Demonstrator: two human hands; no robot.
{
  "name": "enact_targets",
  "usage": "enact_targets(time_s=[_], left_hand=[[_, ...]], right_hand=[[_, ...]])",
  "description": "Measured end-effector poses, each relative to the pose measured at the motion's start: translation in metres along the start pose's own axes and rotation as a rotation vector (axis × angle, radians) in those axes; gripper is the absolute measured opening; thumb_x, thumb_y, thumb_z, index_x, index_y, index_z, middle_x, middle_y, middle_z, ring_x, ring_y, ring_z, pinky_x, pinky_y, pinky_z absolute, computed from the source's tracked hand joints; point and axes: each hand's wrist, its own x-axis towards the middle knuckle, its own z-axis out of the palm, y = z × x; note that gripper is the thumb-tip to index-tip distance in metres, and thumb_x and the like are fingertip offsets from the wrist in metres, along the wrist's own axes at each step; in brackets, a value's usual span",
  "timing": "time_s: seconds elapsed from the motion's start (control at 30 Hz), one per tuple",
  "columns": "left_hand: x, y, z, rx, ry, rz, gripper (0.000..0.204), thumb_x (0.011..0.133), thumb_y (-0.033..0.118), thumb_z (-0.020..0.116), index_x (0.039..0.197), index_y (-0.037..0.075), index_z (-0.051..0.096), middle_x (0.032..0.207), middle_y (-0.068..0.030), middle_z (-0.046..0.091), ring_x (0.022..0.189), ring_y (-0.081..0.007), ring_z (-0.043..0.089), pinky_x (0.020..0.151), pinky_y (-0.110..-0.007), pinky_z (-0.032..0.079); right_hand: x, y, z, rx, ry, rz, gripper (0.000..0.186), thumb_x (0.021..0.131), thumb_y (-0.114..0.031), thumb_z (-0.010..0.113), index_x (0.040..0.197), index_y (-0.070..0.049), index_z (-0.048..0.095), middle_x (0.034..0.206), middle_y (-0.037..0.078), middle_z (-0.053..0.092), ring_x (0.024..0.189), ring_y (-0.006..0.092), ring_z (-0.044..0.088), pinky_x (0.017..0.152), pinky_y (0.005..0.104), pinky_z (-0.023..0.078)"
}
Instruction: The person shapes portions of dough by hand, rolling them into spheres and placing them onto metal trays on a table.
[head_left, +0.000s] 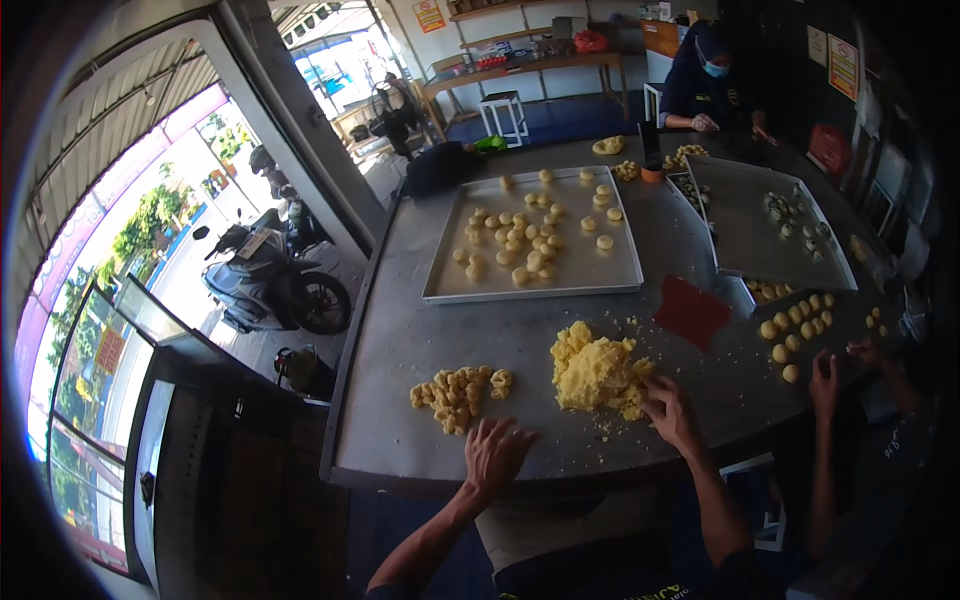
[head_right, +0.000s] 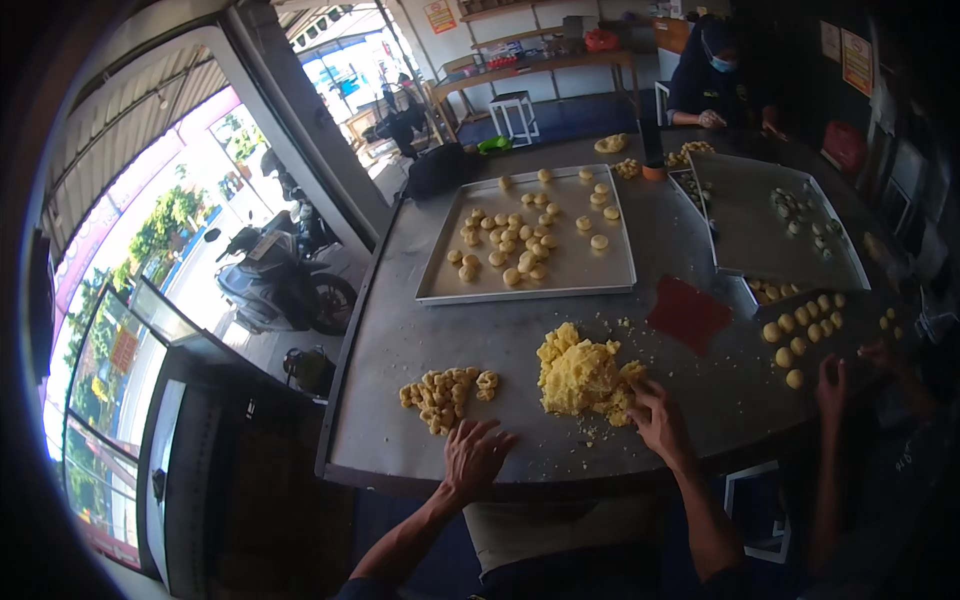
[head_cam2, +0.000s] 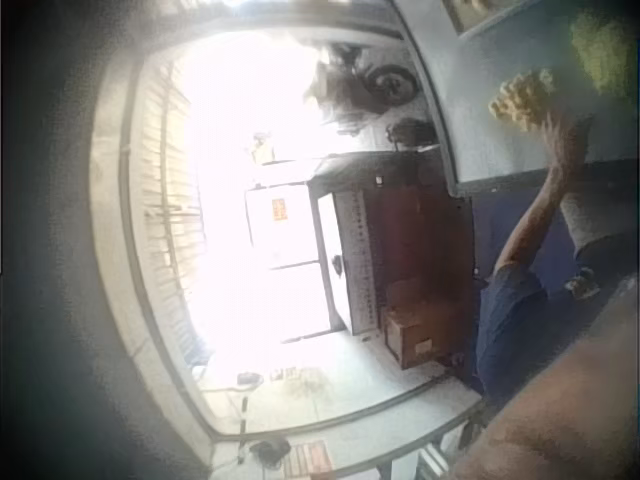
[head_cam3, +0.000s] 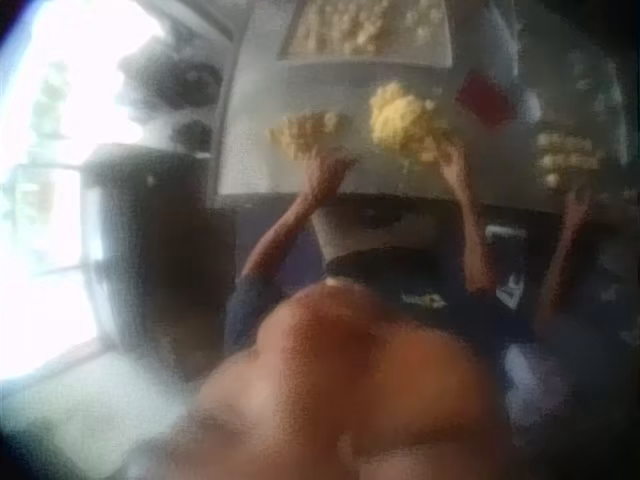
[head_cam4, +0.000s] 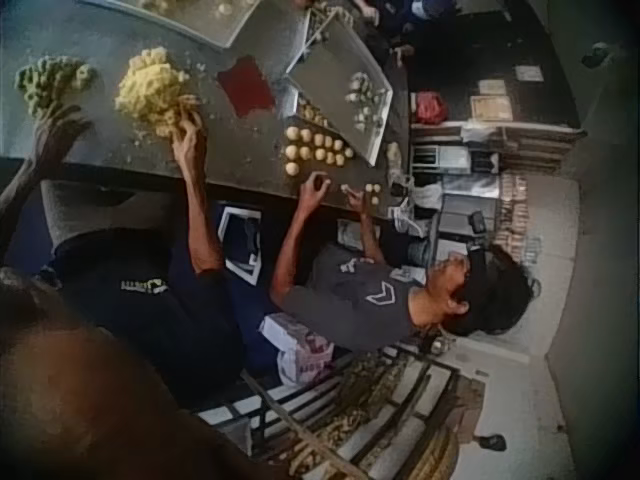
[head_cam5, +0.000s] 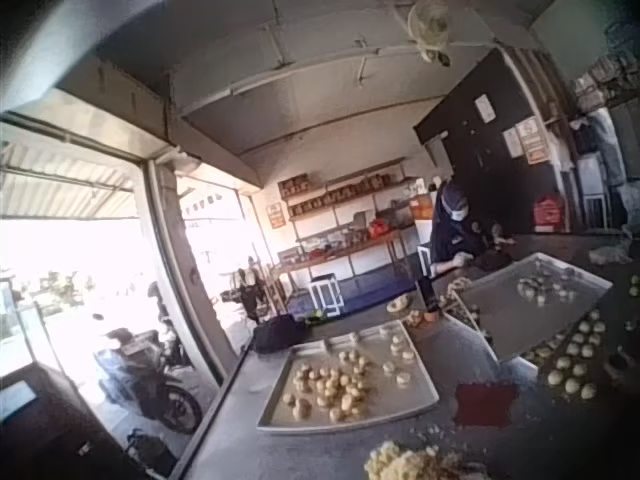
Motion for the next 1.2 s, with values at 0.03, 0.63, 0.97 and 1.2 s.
enact_targets(time_s=[0.03, 0.63, 0.97, 1.2], left_hand=[[0.013, -0.004, 0.000, -0.004, -0.006, -0.024, 0.029, 0.091, 0.032, 0.066, 0.110, 0.010, 0.070, 0.111, -0.0071, 0.064, 0.106, -0.0270, 0.056, 0.091, -0.044, 0.044], [0.059, -0.033, 0.061, -0.040, 0.048, 0.113, 0.044, 0.085, 0.032, 0.059, 0.113, -0.001, 0.054, 0.129, -0.0202, 0.047, 0.133, -0.0371, 0.036, 0.110, -0.064, 0.022], [0.027, 0.000, 0.042, 0.147, 0.032, -0.103, 0.047, 0.091, 0.029, 0.059, 0.127, 0.000, 0.051, 0.115, -0.0139, 0.052, 0.119, -0.0281, 0.045, 0.100, -0.053, 0.027], [-0.028, 0.016, 0.025, -0.032, -0.132, -0.366, 0.033, 0.093, 0.019, 0.054, 0.123, 0.005, 0.052, 0.117, -0.0126, 0.052, 0.119, -0.0302, 0.046, 0.100, -0.050, 0.029]], right_hand=[[-0.001, 0.003, 0.009, 0.111, 0.046, 0.026, 0.066, 0.091, -0.021, 0.071, 0.145, -0.001, 0.039, 0.147, 0.024, 0.037, 0.132, 0.0348, 0.046, 0.102, 0.0386, 0.045], [-0.012, -0.090, 0.020, -0.756, -0.014, 0.041, 0.039, 0.090, 0.000, 0.061, 0.128, 0.003, 0.057, 0.118, 0.021, 0.060, 0.108, 0.0407, 0.057, 0.091, 0.0467, 0.049], [-0.003, -0.050, 0.001, -0.694, 0.067, 0.064, 0.046, 0.089, 0.002, 0.059, 0.134, 0.005, 0.050, 0.144, 0.029, 0.036, 0.130, 0.0443, 0.044, 0.105, 0.0471, 0.042], [-0.045, -0.072, 0.027, -0.891, 0.034, 0.077, 0.041, 0.088, 0.004, 0.058, 0.129, 0.004, 0.056, 0.137, 0.027, 0.045, 0.128, 0.0449, 0.043, 0.104, 0.0485, 0.042]])
